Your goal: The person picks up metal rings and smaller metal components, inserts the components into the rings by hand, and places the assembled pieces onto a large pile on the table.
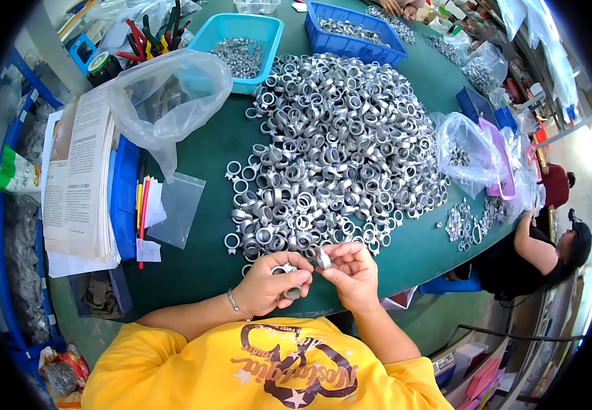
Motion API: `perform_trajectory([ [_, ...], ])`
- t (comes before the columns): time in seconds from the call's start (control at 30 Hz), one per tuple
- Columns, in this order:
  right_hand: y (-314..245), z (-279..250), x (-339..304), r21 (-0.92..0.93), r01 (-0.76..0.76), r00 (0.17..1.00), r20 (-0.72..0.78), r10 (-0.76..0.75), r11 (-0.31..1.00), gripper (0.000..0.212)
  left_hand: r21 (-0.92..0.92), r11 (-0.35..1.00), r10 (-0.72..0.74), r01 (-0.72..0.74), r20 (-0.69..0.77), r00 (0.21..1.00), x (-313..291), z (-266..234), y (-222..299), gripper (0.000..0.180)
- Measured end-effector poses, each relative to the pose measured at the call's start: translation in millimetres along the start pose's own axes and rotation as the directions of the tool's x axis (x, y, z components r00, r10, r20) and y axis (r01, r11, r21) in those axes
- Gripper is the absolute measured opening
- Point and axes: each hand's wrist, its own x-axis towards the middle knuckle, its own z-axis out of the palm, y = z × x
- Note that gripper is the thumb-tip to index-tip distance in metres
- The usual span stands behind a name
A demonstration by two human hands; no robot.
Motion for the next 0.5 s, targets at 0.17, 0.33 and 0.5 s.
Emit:
perform_trajectory([
  [0.17, -0.8, 7.7, -5.5, -0.273, 0.151, 0.985, 0.121, -0.122, 0.95, 0.029, 0.153, 0.987, 0.049, -0.044, -0.033, 0.998, -0.9, 1.4, -3.4, 0.015],
  [0.33, -2.6, 10.6, -3.8, -0.357, 0.199, 0.979, 0.122, -0.166, 0.913, 0.026, 0.33, 0.934, 0.156, -0.137, -0.031, 0.987, -1.1, 3.9, -5.5, 0.01],
  [0.5, -1.0, 3.7, -5.1, -0.238, -0.05, 0.998, -0.039, 0.042, 0.97, 0.021, 0.434, 0.885, 0.196, -0.168, -0.021, 0.98, -1.5, 6.1, -4.0, 0.008],
])
